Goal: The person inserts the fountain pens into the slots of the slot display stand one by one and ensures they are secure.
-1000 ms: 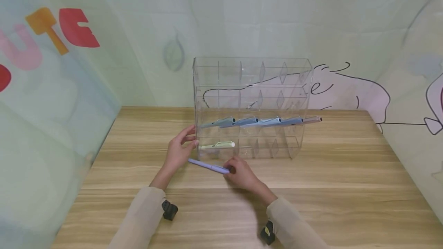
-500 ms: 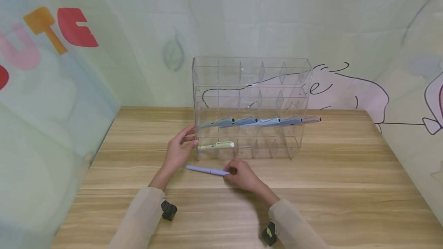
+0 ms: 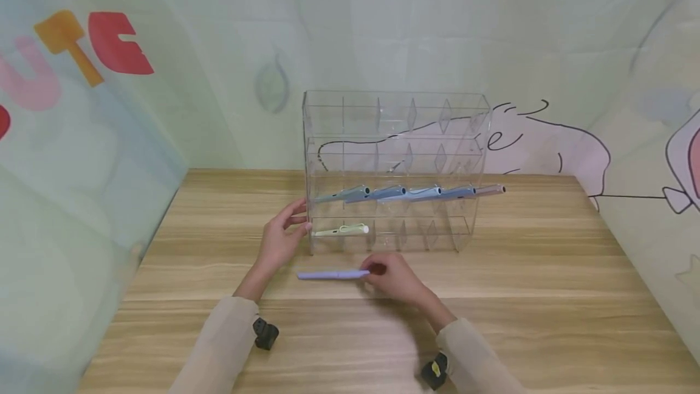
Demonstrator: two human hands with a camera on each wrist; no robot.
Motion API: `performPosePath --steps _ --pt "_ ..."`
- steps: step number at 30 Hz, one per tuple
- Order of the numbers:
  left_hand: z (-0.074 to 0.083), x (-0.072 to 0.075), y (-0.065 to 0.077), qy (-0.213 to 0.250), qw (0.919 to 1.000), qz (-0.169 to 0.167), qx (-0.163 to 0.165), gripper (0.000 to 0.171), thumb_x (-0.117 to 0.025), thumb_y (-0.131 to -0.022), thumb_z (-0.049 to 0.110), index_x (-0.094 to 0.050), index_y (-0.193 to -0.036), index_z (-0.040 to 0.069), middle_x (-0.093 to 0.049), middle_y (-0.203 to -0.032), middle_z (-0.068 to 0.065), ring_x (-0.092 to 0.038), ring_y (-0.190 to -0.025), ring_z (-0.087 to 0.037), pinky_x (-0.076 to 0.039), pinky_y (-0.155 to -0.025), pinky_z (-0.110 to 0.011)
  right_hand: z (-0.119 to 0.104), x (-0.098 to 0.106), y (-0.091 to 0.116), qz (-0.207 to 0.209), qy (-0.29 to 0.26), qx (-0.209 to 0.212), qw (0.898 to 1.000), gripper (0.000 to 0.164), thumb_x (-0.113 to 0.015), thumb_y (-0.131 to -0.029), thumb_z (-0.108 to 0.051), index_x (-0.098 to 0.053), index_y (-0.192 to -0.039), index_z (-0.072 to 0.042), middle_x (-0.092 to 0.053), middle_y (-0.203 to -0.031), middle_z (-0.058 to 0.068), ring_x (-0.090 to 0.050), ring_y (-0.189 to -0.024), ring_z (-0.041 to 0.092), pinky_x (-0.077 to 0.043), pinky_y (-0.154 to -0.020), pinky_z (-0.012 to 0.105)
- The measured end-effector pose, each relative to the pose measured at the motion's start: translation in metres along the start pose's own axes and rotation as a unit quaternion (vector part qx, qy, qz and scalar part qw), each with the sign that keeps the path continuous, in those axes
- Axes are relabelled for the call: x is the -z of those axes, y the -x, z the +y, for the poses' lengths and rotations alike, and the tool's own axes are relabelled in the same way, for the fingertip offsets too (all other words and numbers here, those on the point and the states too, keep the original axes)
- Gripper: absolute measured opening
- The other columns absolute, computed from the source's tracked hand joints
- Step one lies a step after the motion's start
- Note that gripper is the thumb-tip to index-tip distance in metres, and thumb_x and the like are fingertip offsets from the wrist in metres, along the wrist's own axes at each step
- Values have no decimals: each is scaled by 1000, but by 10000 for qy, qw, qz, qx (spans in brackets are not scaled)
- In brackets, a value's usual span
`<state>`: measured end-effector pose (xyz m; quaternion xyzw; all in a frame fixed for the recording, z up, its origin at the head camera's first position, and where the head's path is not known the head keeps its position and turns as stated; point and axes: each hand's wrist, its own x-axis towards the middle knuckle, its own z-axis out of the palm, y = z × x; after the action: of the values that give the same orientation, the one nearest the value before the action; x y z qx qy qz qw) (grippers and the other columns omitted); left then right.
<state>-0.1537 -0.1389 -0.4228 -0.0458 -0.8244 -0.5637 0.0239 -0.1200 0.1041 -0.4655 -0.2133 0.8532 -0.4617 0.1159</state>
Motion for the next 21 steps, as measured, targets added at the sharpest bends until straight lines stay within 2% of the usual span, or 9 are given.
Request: performPosePath --steps 12,21 --pt "-1 -1 0 16 10000 0 -93 53 -61 -84 -4 -43 -133 2 -52 -124 -18 -56 -106 -31 -51 -86 -34 -9 53 13 236 -406 230 9986 13 -62 -85 -2 -66 -96 2 -65 -90 9 -58 -81 17 -52 -73 27" --pt "-1 0 0 10 10000 0 -66 52 -61 -84 -4 -43 -133 3 -52 -124 -18 -56 -106 -31 -51 -86 -36 -12 100 26 859 -579 378 9939 10 -63 -83 2 -65 -92 5 -64 -85 13 -58 -74 12 -52 -63 23"
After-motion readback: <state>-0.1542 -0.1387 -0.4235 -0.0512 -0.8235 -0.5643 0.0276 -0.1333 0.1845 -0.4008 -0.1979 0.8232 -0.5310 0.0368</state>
